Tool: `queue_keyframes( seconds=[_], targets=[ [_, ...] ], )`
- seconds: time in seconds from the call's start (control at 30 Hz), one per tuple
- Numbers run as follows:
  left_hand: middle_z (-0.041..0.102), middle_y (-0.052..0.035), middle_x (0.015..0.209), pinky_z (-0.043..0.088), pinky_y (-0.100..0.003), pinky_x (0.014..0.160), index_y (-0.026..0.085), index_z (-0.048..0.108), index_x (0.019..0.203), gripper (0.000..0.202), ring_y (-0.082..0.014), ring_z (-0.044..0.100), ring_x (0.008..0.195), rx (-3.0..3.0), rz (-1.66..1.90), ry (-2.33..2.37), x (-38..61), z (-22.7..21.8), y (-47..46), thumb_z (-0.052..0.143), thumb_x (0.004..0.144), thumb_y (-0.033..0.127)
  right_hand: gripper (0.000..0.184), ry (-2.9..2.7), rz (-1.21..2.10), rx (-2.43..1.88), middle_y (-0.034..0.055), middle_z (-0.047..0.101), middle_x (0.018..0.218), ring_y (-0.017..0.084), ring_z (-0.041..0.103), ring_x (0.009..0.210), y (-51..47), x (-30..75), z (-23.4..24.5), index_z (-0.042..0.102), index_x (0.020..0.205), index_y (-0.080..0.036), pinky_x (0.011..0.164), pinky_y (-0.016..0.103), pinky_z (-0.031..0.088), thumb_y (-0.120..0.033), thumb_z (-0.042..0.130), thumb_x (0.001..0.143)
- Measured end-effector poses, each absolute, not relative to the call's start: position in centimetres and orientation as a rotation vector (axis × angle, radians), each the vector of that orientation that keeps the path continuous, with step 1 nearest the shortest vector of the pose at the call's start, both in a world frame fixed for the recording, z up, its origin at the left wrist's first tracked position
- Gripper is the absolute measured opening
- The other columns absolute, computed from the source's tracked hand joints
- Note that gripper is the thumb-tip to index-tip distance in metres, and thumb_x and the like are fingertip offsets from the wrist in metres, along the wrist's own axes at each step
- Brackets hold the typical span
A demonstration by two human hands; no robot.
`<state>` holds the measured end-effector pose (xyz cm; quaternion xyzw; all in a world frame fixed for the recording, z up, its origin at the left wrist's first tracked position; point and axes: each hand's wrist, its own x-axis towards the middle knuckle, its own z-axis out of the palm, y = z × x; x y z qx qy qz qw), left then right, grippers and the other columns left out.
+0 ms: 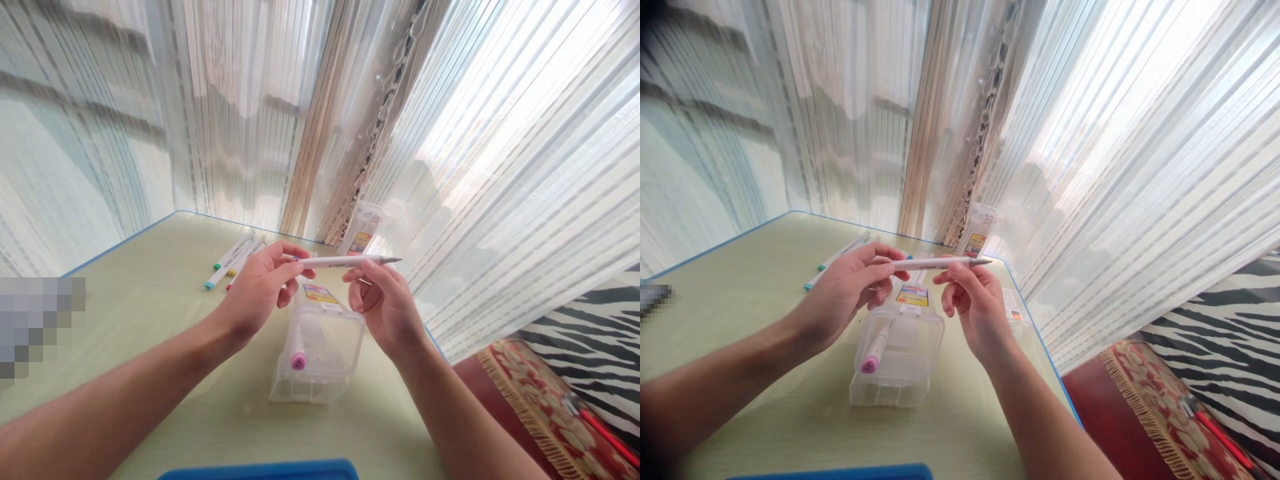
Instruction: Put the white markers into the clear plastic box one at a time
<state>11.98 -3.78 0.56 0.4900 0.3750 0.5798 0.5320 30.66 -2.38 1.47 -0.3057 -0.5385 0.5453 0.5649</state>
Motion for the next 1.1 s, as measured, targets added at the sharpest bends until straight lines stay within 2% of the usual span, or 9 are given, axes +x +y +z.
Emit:
queue_keyframes(
  seconds=[0.17, 0.5, 1.1],
  targets=[
    [0.068, -0.0041, 0.079, 0.029, -0.020, 0.046, 0.016, 0.059, 0.096, 0.015, -0.0059, 0.044, 0.048, 1.171, 1.377, 0.901, 11.94, 0.57, -3.83, 0.059, 0.083, 0.023, 0.021, -1.265, 1.286, -0.711, 0.0036, 0.071, 0.072, 0.006, 0.049, 0.042, -2.34, 30.71, 1.40, 0.072, 0.076, -0.015, 0.039, 0.021, 0.034, -0.034, 0.067, 0.084],
    [0.068, -0.0040, 0.079, 0.028, -0.021, 0.047, 0.016, 0.060, 0.096, 0.015, -0.0058, 0.044, 0.049, 1.183, 1.378, 0.897, 11.91, 0.50, -3.84, 0.059, 0.084, 0.024, 0.021, -1.245, 1.280, -0.715, 0.0027, 0.070, 0.072, 0.006, 0.049, 0.041, -2.36, 30.66, 1.43, 0.074, 0.089, -0.015, 0.038, 0.021, 0.034, -0.035, 0.068, 0.083],
    [0.068, -0.0043, 0.079, 0.028, -0.022, 0.046, 0.016, 0.059, 0.097, 0.015, -0.0063, 0.043, 0.048, 1.179, 1.376, 0.914, 12.04, 0.67, -3.96, 0.059, 0.083, 0.023, 0.019, -1.248, 1.273, -0.718, 0.0031, 0.070, 0.071, 0.006, 0.050, 0.041, -2.37, 30.66, 1.48, 0.073, 0.081, -0.015, 0.038, 0.021, 0.034, -0.033, 0.068, 0.083]
  ],
)
